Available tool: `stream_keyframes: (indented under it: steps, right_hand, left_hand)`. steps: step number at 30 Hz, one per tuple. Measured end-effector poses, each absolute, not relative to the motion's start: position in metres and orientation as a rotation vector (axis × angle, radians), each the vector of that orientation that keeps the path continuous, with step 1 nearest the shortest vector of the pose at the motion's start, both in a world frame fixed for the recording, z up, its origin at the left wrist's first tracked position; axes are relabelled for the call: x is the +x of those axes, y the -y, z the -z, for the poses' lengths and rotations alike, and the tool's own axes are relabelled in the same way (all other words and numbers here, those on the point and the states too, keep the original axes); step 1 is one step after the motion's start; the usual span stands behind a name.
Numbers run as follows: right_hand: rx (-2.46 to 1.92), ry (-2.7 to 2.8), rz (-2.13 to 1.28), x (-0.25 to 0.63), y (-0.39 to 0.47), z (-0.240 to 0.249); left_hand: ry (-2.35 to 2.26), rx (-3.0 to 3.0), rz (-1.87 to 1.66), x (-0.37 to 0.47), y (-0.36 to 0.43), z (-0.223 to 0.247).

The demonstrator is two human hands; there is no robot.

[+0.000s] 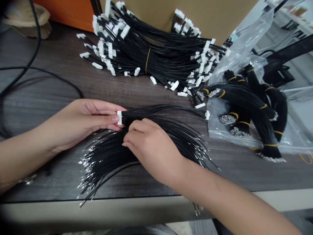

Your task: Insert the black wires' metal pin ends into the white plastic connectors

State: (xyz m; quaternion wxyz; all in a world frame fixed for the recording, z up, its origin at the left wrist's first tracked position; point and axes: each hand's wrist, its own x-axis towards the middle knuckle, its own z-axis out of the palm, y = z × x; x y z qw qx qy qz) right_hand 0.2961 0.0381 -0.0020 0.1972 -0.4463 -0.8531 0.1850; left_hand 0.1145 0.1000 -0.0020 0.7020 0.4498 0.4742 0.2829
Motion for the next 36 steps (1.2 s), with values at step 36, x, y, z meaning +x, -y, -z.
stream_keyframes:
  steps: [36]
  right_hand:
    - [-1.384, 2.402, -0.677, 0.289, -0.061, -0.001]
  left_hand:
    - [-0.984, 0.898, -0.732, 0.11, -0.104, -0.004]
